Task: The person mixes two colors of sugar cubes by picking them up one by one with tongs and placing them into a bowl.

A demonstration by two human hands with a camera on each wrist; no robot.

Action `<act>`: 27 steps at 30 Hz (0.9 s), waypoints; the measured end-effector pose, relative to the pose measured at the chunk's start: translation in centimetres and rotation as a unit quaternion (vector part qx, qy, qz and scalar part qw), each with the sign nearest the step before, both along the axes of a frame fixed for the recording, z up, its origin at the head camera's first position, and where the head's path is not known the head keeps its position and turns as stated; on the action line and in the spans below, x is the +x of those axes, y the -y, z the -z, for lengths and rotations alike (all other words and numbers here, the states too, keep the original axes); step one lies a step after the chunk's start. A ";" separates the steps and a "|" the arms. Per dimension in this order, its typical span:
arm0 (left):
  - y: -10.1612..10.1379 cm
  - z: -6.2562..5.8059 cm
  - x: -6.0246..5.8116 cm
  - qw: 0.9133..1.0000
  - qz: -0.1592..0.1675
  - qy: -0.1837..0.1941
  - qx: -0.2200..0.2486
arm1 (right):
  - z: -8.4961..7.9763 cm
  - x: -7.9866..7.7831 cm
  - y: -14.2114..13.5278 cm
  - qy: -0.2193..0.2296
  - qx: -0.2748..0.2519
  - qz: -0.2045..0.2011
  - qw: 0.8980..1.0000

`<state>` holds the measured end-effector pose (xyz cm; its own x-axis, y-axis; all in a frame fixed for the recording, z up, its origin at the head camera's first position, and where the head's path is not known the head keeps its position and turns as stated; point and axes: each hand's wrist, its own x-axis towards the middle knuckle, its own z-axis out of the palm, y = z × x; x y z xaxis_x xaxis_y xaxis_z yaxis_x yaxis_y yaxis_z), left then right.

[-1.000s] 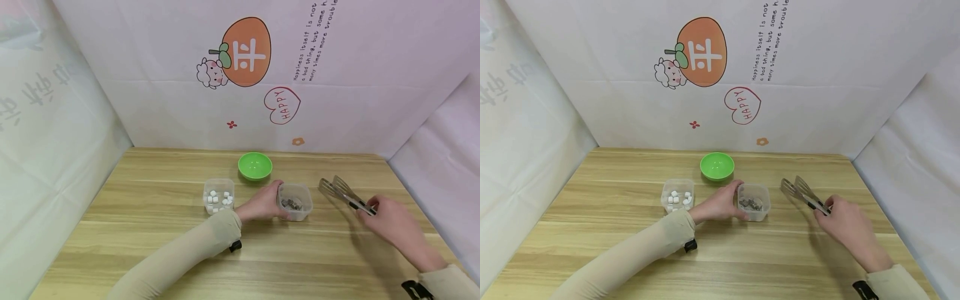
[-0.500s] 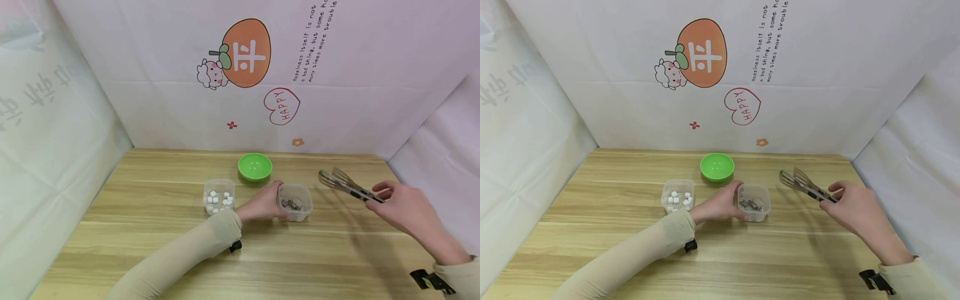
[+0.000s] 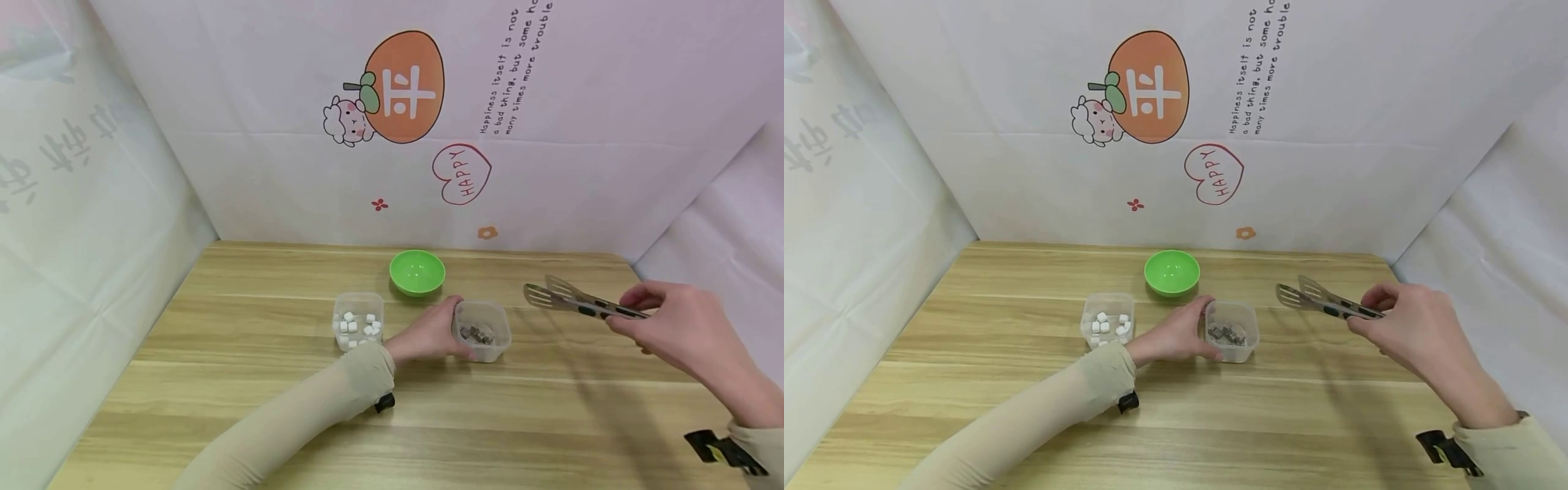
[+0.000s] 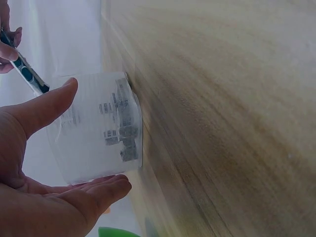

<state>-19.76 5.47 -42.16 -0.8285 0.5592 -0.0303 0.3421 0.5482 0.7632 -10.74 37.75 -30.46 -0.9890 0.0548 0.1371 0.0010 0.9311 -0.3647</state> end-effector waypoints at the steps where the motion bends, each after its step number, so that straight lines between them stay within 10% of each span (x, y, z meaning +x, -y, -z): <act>1: 0.0 0.0 0.0 1.000 0.001 0.000 0.000 | -0.1 0.0 0.0 0.003 0.001 0.001 1.000; 18: 0.2 0.1 0.0 1.000 0.007 -0.005 0.002 | -1.7 0.3 0.8 -0.072 -0.021 0.054 0.996; 27: 0.4 0.0 0.0 1.000 0.008 0.001 0.010 | -1.3 0.0 0.6 -0.114 -0.187 -0.014 0.976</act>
